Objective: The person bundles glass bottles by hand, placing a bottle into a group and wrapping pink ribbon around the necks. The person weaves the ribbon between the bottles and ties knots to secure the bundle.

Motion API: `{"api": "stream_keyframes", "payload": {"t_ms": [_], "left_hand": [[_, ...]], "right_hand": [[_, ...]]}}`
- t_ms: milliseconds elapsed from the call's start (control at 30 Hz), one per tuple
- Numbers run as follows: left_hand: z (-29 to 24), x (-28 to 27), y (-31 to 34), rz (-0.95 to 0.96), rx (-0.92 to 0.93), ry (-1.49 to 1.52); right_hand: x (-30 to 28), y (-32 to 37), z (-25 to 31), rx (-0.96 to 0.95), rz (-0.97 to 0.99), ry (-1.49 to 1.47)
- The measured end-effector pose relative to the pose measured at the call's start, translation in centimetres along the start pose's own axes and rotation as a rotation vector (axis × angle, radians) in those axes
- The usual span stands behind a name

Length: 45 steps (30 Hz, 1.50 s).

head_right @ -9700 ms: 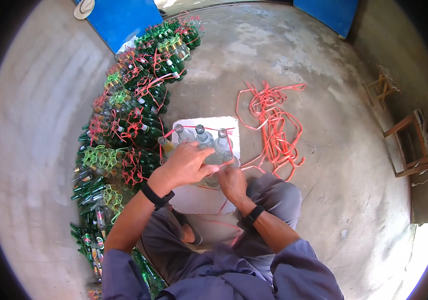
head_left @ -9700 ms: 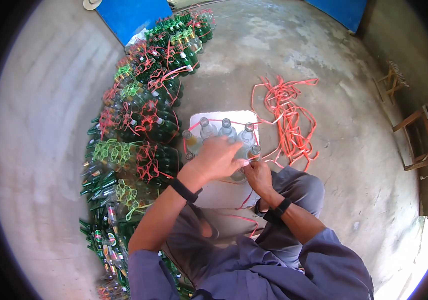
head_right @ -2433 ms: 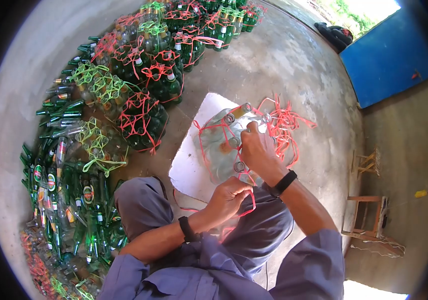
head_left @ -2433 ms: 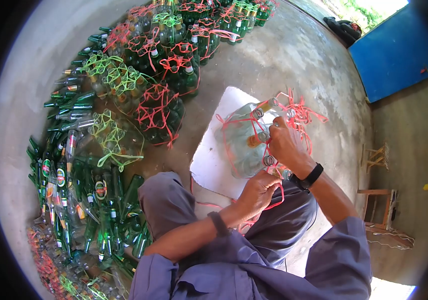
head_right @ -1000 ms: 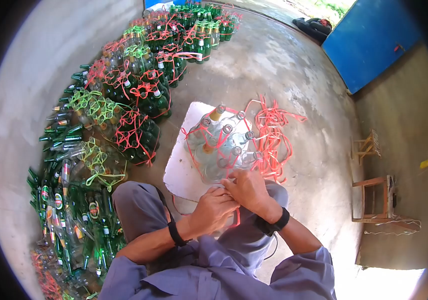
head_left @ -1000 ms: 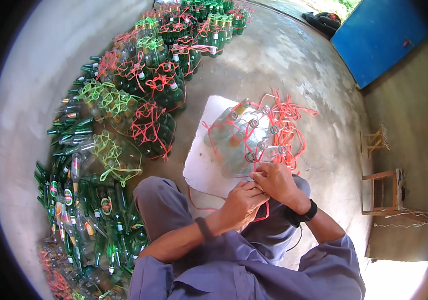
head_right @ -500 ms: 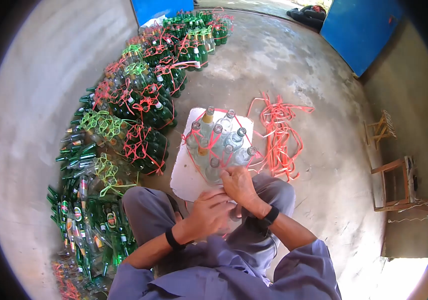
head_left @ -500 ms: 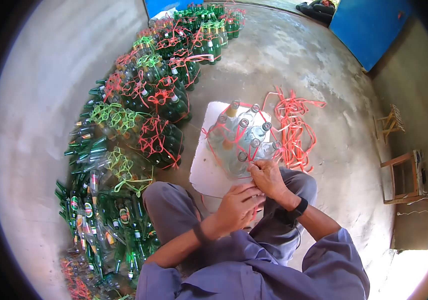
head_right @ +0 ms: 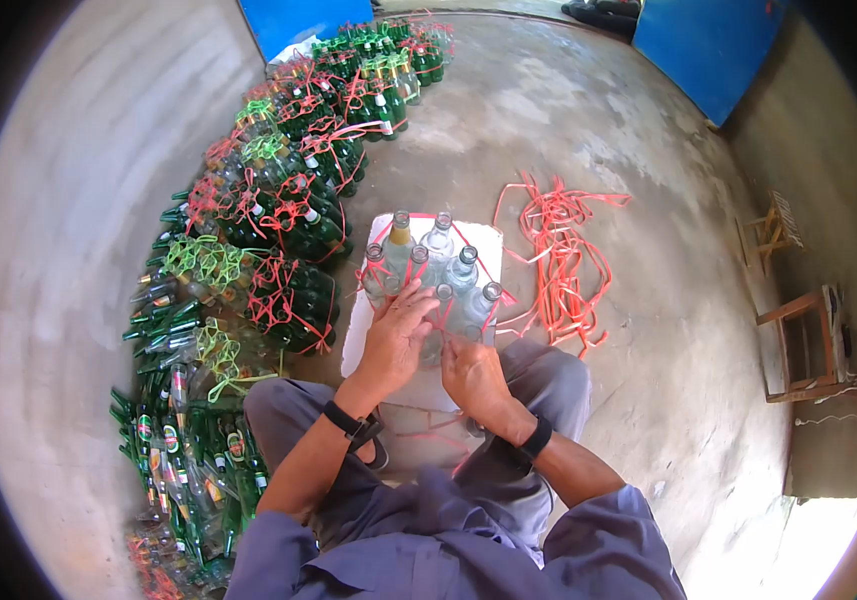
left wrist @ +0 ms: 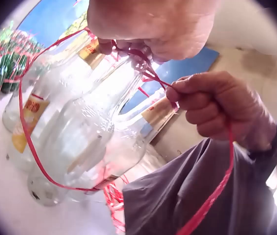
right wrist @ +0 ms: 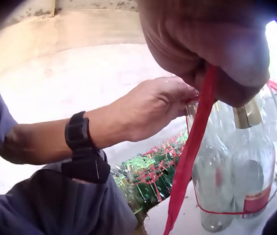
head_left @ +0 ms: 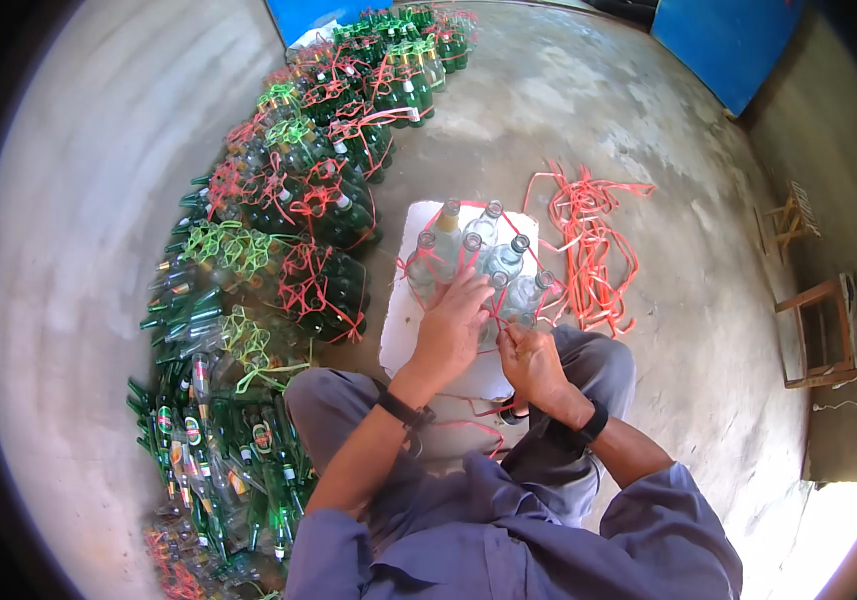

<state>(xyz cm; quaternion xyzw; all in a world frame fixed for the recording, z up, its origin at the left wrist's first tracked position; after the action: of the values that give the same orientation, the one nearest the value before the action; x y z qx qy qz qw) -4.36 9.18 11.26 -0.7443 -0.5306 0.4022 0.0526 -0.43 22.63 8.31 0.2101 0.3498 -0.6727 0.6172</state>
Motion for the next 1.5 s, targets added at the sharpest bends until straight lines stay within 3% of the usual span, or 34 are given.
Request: {"api": "stream_keyframes", "payload": {"t_ms": [67, 367, 533, 667, 867, 933, 1067, 1167, 1367, 1500], "left_hand": [[0.1, 0.0, 0.3, -0.013, -0.011, 0.038], [0.5, -0.1, 0.5, 0.000, -0.123, 0.001], [0.0, -0.2, 0.5, -0.004, -0.099, -0.017], [-0.1, -0.1, 0.5, 0.005, -0.082, -0.021], [-0.2, -0.1, 0.5, 0.036, -0.090, 0.006], [-0.2, -0.2, 0.4, 0.016, -0.097, -0.004], [0.0, 0.0, 0.6, 0.001, -0.065, 0.018], [0.2, 0.2, 0.7, 0.002, -0.045, 0.002], [0.1, 0.4, 0.6, -0.024, -0.070, 0.050], [-0.2, 0.2, 0.4, -0.057, -0.075, 0.089]], "right_hand": [[-0.2, 0.4, 0.1, -0.029, -0.053, 0.009], [-2.8, -0.2, 0.8, -0.108, 0.031, 0.069], [-4.6, -2.7, 1.7, -0.355, 0.117, 0.317], [-5.5, -4.4, 1.3, -0.368, 0.112, 0.359], [-5.0, -3.8, -1.2, -0.271, 0.039, 0.366], [-5.1, -3.7, -2.9, -0.131, 0.037, 0.328], [-5.0, -3.4, -4.3, -0.132, -0.004, 0.351], [-4.1, -3.6, -6.6, -0.086, 0.041, 0.347], [-0.9, -4.1, -11.1, 0.046, 0.118, 0.010], [0.8, -3.6, -12.7, 0.211, 0.235, -0.061]]}}
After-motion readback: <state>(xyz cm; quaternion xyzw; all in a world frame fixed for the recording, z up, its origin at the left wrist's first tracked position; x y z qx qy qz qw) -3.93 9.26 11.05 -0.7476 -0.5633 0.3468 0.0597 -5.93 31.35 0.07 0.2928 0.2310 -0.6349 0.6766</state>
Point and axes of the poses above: each hand's wrist, its own y-axis away from the middle knuckle, its own x-axis out of the palm, z = x × y, the point moved 7 cm from there along -y, towards the middle knuckle, and after that the axes turned 13 degrees about y, right-handed, at the moved point
